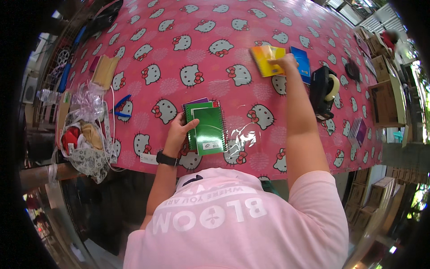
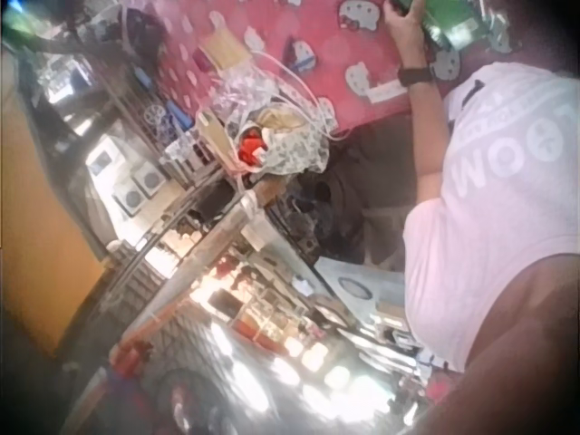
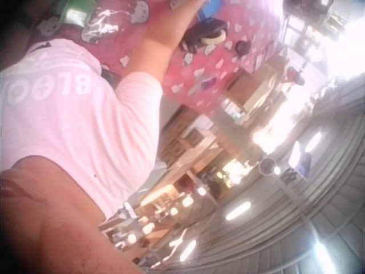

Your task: The person places spiral-bound notepads of different colors into plastic sleeves by hand and seals them using adhesive tape from a dispenser.

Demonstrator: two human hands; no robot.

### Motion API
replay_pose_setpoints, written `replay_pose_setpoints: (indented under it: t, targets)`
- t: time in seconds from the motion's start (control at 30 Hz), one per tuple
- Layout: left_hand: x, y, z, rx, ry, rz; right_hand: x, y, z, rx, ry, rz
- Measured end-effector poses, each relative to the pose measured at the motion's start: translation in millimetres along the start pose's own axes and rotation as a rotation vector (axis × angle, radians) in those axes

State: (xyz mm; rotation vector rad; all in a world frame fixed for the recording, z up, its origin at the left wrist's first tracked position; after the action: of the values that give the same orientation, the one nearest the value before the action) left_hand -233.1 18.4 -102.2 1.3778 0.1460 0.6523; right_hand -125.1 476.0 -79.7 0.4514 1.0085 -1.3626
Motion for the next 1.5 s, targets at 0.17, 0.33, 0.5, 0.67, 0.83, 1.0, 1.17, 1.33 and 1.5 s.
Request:
replay_pose_setpoints:
  t: [0.17,0.33,0.5,0.67,0.83,1.0,1.17,1.33,1.5]
  targets:
    - [0,-5,-3,-0.024,-0.002,-0.022,2,1,-5,-0.404,-0.159,-0.616]
    - [-19,-34,1,-0.136,0.027,0.149,-13,-98,188,-1.029,0.211,-0.517]
    - [6,-13,3,-0.164,-0.056,0.518,125,-103,318,-1.516,0.204,0.128]
    - [-2,-16,-2,-0.063,-0.029,0.236,101,-98,275,-1.443,0.120,-0.023]
    - [3,-6,0,-0.073,0.010,0.203,-59,4,81,-0.492,0.616,-0.185]
    - [1,-6,-2,-0.038,-0.025,0.238,-62,63,-38,0.116,0.160,0.304]
    - [7,-2,0,-0.048,-0.028,0.184,-67,71,-57,0.041,0.058,-0.259]
    - [-5,-11,5,-0.062,-0.005,0.168,-44,-77,151,-0.835,0.281,-0.479]
    - [6,-11,4,-0.122,-0.078,0.435,122,-99,297,-1.335,-0.010,-0.169]
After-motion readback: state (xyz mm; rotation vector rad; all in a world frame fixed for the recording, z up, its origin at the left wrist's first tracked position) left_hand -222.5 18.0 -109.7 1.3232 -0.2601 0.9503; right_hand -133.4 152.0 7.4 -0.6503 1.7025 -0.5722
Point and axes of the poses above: each hand's wrist, its own z-axis away from the middle knuckle, its own x-axis out of the palm, y = z × x, the point moved 10 cm from there along -z, towards the middle knuckle, and after that the axes turned 14 degrees about -y, right-handed, at the moved point
